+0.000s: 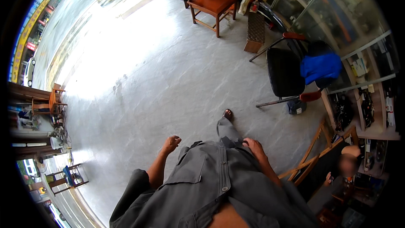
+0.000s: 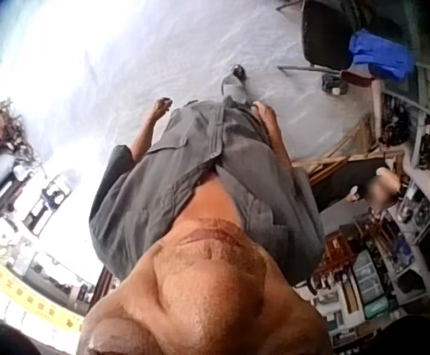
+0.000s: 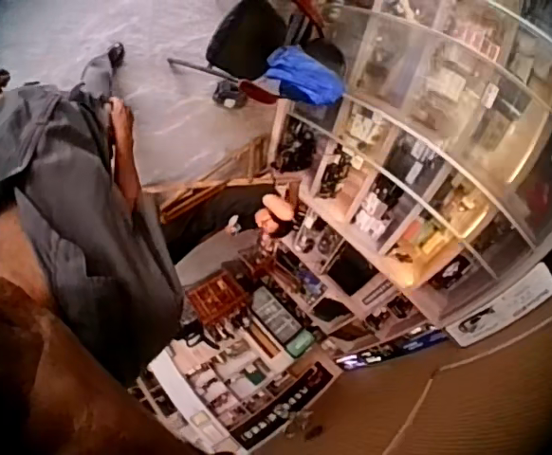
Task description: The person uses a screwdriver to remove a small rectangular component from a wooden chair. They then walk to a tool shelf, search through various tools, and pick up a power drill. The person examines a black cable and places it on top of a refrigerator before moving the chair.
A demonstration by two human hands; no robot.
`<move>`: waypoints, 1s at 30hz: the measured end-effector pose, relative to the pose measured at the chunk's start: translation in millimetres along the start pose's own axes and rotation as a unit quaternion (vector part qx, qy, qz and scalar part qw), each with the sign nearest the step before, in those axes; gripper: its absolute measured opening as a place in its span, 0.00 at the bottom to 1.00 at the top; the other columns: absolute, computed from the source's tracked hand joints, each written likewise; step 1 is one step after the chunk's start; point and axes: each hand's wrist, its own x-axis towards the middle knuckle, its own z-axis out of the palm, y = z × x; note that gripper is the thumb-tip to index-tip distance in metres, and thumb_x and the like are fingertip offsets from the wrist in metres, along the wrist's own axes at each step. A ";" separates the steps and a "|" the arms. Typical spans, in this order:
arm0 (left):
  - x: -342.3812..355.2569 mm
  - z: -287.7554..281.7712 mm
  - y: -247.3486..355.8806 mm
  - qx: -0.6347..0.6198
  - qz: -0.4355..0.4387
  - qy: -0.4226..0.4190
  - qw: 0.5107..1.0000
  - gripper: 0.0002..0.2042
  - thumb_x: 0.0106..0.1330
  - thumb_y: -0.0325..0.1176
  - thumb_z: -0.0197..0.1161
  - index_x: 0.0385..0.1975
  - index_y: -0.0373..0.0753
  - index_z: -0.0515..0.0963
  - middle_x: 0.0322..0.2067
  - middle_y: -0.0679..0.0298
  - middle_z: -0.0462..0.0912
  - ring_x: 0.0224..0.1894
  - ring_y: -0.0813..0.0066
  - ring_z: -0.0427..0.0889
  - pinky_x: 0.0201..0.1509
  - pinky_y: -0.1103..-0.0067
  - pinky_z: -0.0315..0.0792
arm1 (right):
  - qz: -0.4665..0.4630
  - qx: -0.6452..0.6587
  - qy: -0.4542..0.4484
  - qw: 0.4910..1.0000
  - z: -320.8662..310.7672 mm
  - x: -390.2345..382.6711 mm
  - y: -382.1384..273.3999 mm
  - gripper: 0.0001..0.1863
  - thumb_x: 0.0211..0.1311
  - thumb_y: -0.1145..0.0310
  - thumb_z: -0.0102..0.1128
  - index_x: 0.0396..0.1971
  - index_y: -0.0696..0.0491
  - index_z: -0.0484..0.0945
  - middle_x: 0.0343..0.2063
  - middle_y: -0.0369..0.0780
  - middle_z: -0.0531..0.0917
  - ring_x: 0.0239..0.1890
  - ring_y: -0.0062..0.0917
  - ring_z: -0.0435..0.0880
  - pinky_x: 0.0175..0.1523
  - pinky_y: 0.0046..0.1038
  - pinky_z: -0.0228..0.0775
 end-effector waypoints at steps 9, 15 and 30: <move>55.3 1.3 77.1 -0.063 0.090 0.028 0.994 0.20 0.68 0.44 0.58 0.44 0.30 0.80 0.36 0.48 0.86 0.40 0.61 0.86 0.45 0.71 0.76 | -0.027 0.065 -0.155 0.985 -130.4 127.5 -21.6 0.19 0.55 0.60 0.59 0.45 0.52 0.82 0.41 0.46 0.85 0.45 0.34 0.84 0.49 0.31 0.72; 113.3 -25.2 88.5 -0.031 0.007 -0.003 0.999 0.17 0.70 0.40 0.56 0.44 0.30 0.80 0.27 0.53 0.85 0.29 0.70 0.85 0.34 0.73 0.77 | -0.029 0.022 -0.241 0.970 -160.8 225.8 -15.5 0.18 0.56 0.57 0.59 0.43 0.52 0.82 0.41 0.46 0.85 0.43 0.35 0.84 0.49 0.32 0.72; 404.5 -201.9 290.2 -0.118 -0.008 -0.001 0.993 0.24 0.70 0.51 0.56 0.50 0.33 0.76 0.35 0.57 0.84 0.32 0.69 0.84 0.32 0.73 0.79 | -0.032 -0.038 -0.083 0.995 -295.7 467.6 -78.5 0.15 0.59 0.56 0.60 0.35 0.53 0.83 0.28 0.45 0.85 0.34 0.38 0.84 0.41 0.35 0.74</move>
